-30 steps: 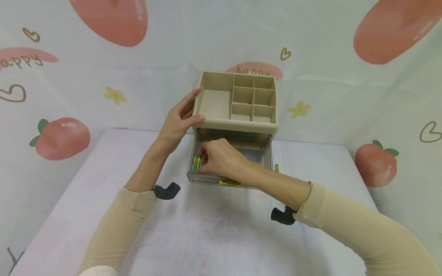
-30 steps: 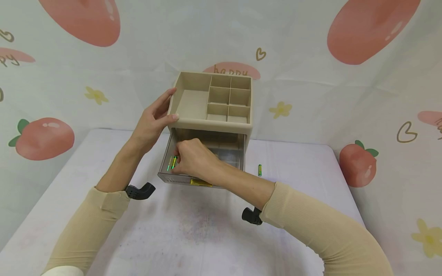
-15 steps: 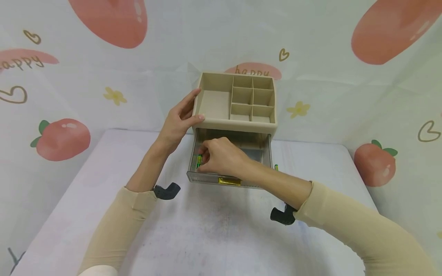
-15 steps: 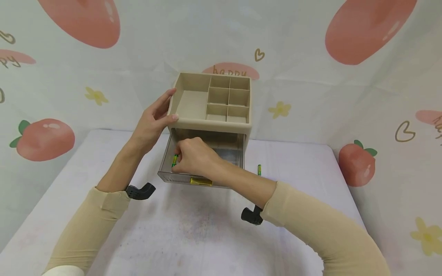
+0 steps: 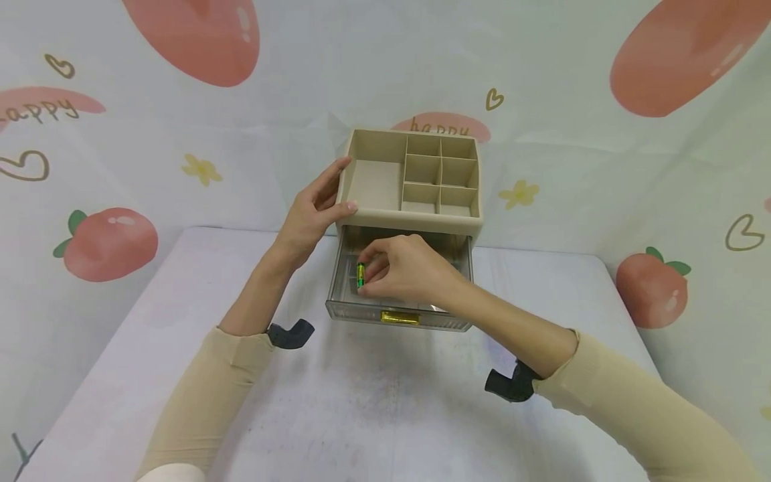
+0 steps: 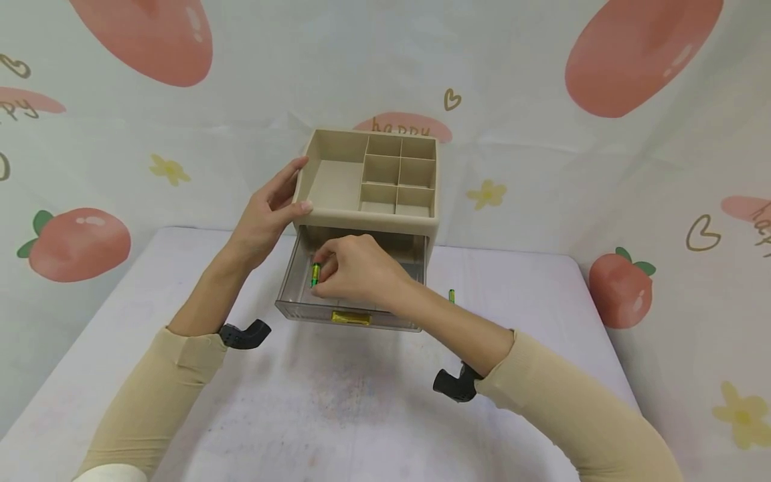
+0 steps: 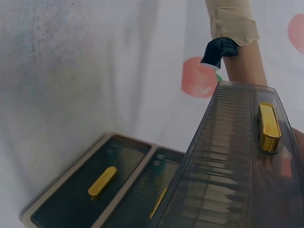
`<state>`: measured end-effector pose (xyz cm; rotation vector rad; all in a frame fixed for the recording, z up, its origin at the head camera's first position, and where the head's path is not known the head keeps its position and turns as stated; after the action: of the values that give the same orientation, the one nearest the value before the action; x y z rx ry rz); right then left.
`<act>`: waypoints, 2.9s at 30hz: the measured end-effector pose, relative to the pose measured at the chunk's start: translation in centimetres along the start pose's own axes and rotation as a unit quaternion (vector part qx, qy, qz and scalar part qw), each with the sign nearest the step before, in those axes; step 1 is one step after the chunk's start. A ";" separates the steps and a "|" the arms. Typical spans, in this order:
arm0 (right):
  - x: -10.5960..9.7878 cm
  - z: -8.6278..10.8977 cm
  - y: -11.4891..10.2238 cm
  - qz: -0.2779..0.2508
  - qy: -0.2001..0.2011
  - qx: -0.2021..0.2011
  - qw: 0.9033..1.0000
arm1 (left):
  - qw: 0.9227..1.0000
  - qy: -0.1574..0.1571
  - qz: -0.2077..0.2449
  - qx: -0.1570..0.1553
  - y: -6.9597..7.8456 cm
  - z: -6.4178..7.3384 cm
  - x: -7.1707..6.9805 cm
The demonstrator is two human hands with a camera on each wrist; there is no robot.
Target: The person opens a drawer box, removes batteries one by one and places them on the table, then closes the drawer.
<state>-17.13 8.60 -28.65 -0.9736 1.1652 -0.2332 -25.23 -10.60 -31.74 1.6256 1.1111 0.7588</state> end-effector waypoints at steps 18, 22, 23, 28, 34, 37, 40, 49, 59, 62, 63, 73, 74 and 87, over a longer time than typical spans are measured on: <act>-1.9 1.6 0.6 -0.071 0.019 -0.023 0.997 | 1.000 0.001 0.007 0.003 -0.1 -0.2 -0.1; -2.4 1.9 0.9 -0.104 0.021 -0.028 0.994 | 1.000 0.003 0.011 0.001 -0.1 -0.2 0.0; -2.5 2.0 1.0 -0.112 0.022 -0.029 0.993 | 1.000 0.004 0.012 0.001 -0.1 -0.2 0.0; -3.0 2.6 1.4 -0.145 0.028 -0.034 0.988 | 1.000 0.008 0.010 0.002 0.0 -0.1 0.1; -4.0 3.9 2.0 -0.168 0.045 -0.030 0.984 | 1.000 0.007 0.002 0.001 -0.1 -0.1 0.1; -4.4 4.3 2.3 -0.172 0.049 -0.035 0.983 | 1.000 0.005 0.001 0.004 -0.1 -0.2 0.0; -4.7 4.7 2.8 -0.174 0.055 -0.038 0.983 | 1.000 0.005 -0.001 0.005 -0.1 -0.1 0.0; -5.7 5.8 4.5 -0.205 0.059 -0.056 0.975 | 1.000 -0.002 -0.008 0.004 0.2 -0.1 0.2; -6.8 7.0 6.1 -0.224 0.075 -0.063 0.970 | 1.000 -0.003 -0.002 0.002 0.0 -0.1 0.1; -7.0 7.5 6.6 -0.231 0.081 -0.067 0.967 | 1.000 -0.003 0.000 0.004 0.0 -0.1 0.0; -7.0 7.6 6.8 -0.233 0.084 -0.068 0.966 | 1.000 -0.003 0.001 0.005 0.0 -0.1 0.0; -7.8 8.9 7.9 -0.240 0.101 -0.064 0.963 | 1.000 -0.005 0.009 0.001 -0.1 -0.1 -0.1; -7.8 9.1 8.0 -0.244 0.103 -0.063 0.962 | 1.000 -0.006 0.009 0.000 -0.1 0.0 -0.1; -8.3 10.7 10.2 -0.287 0.118 -0.048 0.949 | 1.000 -0.002 0.018 0.000 -0.2 -0.3 -0.2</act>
<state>-14.73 25.30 -30.14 -1.3899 1.0894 -0.7832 -25.63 -10.65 -31.87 1.6501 1.0809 0.7781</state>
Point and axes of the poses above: each hand's wrist, its own z-axis away from the middle knuckle, its own x-axis out of the palm, y = z × x, the point moved 1 cm from there along -z, towards the middle knuckle, and after that the axes turned 4 degrees about -z, right-handed, at the moved point
